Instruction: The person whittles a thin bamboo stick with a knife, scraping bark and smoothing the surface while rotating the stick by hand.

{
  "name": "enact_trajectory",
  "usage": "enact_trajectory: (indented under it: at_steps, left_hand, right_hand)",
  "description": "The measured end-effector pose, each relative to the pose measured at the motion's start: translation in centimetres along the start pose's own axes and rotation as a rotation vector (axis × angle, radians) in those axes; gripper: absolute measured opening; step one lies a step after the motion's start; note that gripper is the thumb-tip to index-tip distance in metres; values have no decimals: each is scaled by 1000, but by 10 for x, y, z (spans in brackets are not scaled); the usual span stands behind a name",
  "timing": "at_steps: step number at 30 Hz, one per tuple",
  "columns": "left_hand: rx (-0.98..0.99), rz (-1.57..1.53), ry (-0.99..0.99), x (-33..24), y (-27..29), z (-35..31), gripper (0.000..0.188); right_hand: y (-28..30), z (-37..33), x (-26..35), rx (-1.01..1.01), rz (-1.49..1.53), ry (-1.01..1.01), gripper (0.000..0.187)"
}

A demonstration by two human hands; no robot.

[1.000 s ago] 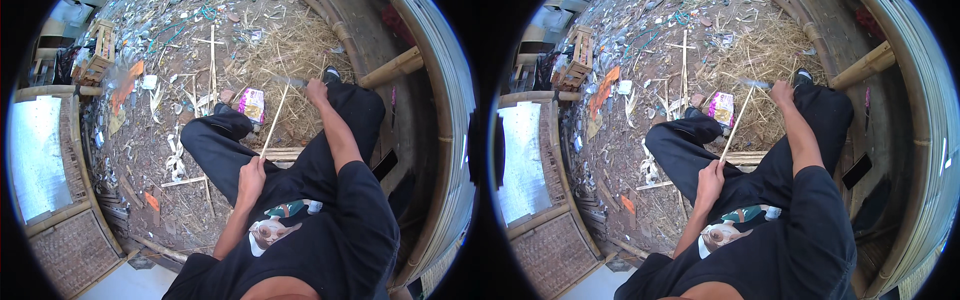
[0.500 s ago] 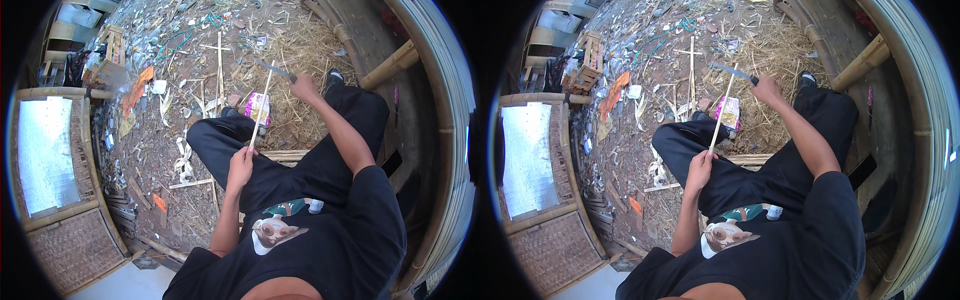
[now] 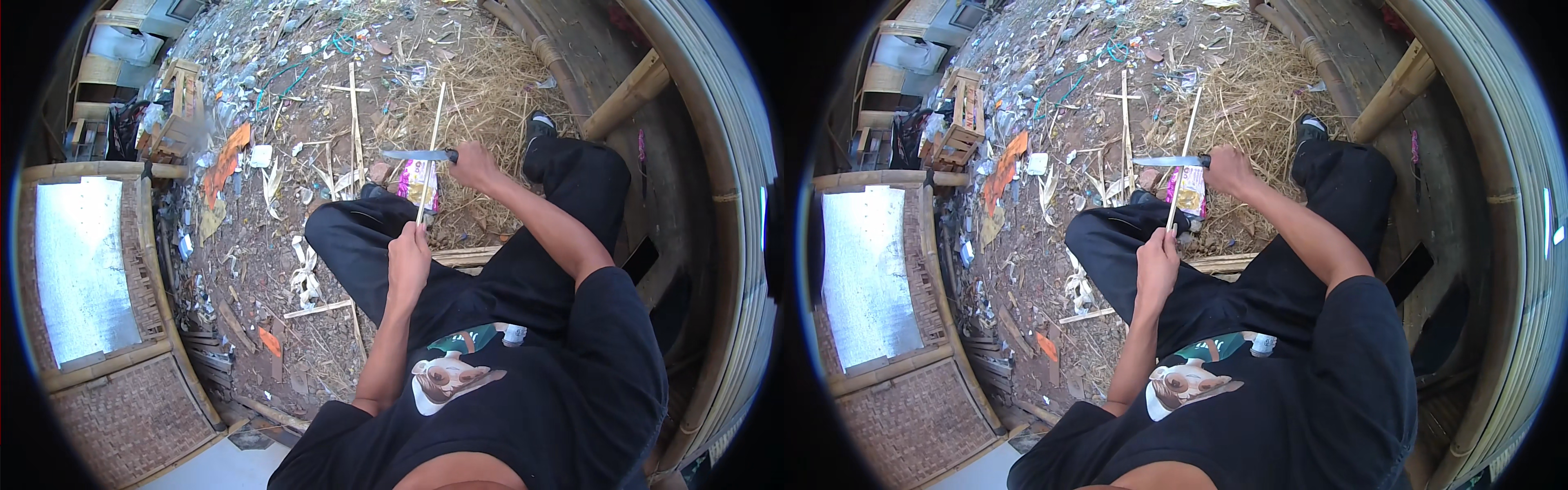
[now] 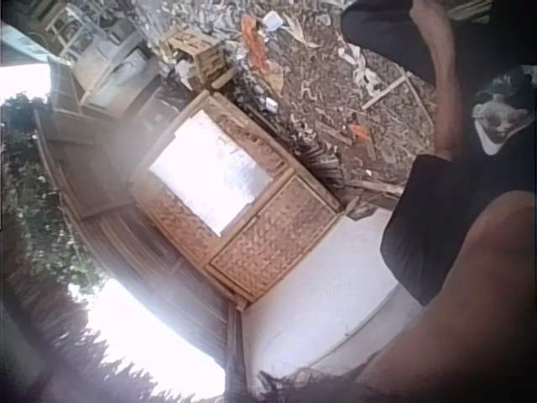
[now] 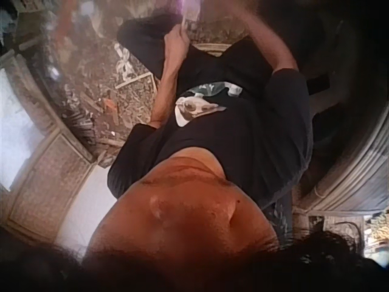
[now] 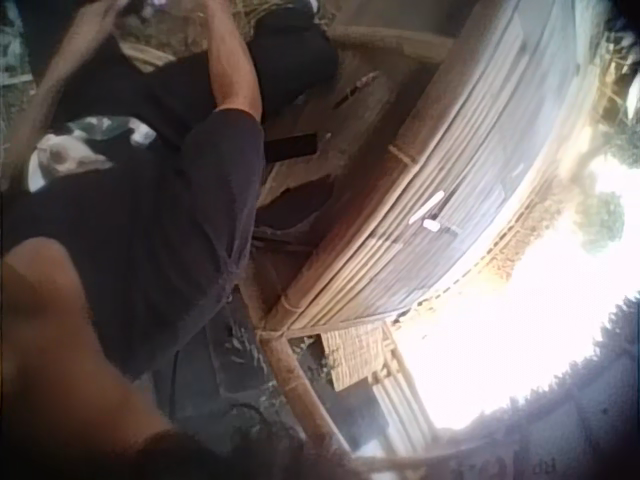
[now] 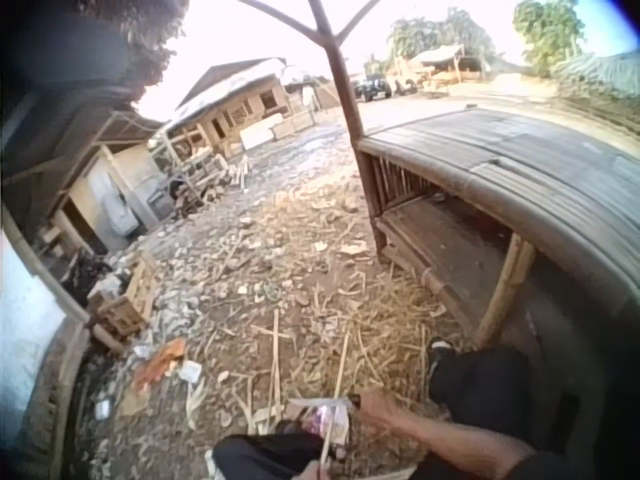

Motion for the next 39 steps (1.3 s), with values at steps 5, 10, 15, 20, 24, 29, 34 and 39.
enact_trajectory:
  at_steps: [5, 10, 15, 20, 24, 29, 34, 39]
  left_hand:
    - [4, 75, -8, 1, -6, -12, 26]
    - [66, 125, 50, 1, 2, -46, 25]
    - [100, 113, 106, 15, 8, -73, 26]
    - [117, 66, 153, 14, 18, -80, 27]
    - [141, 122, 208, 25, 64, -125, 28]
    - [243, -389, 487, 66, 75, -115, 32]
    - [297, -682, 533, 39, 61, -86, 25]
    - [331, -764, 532, 31, 49, -65, 25]
  right_hand:
    - [-24, 9, -19, -11, -65, -62, 24]
    - [-37, 35, -80, -63, -69, -317, 20]
    - [-44, 29, -101, -72, -206, -221, 18]
    - [-41, 36, -100, 74, -320, -214, 20]
    - [-24, 32, -156, -70, -232, -469, 23]
    - [-27, 38, -109, -87, -43, -436, 29]
    - [3, 39, -72, -138, 193, -431, 31]
    - [39, 27, -45, -294, 187, -196, 34]
Point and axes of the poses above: each hand's wrist, its own z-axis towards the middle knuckle, its own y-axis out of the back of the hand, x = y × z, the point moved 1 cm from there along z, towards the middle knuckle, and after that the axes turned 5 degrees about -z, right-handed, at the moved point
